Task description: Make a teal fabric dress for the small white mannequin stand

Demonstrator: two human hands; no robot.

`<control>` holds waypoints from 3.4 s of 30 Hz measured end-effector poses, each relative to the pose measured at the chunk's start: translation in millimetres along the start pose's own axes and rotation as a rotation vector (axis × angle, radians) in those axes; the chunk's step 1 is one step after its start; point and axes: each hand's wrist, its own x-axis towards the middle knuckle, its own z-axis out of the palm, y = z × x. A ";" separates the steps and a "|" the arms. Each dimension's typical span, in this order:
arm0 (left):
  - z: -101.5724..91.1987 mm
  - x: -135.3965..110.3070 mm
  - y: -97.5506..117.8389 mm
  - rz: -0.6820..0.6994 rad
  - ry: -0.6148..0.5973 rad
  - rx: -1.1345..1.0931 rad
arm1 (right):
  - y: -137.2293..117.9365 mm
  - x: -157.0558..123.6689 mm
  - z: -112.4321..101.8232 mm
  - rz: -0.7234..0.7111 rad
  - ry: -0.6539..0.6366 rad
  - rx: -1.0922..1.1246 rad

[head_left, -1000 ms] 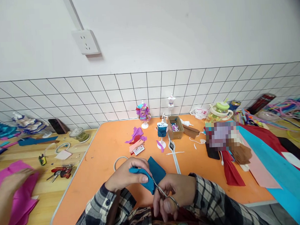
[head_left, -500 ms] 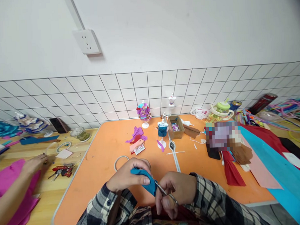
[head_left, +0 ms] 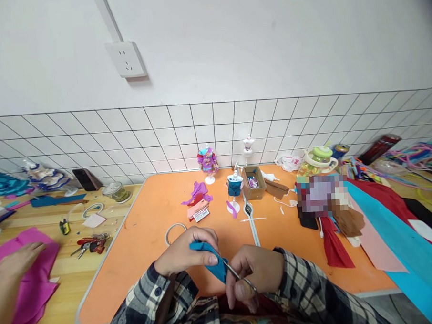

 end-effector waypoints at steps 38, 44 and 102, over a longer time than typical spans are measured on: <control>-4.1 -1.5 -12.0 0.094 0.064 -0.058 | 6.8 3.3 -3.2 0.000 -0.005 0.020; 0.8 -0.2 -10.8 0.020 0.031 -0.061 | 2.9 1.2 -4.7 0.019 -0.086 0.022; 9.1 1.6 -16.1 -0.031 0.209 -0.119 | 11.6 8.9 -6.5 -0.083 0.030 0.062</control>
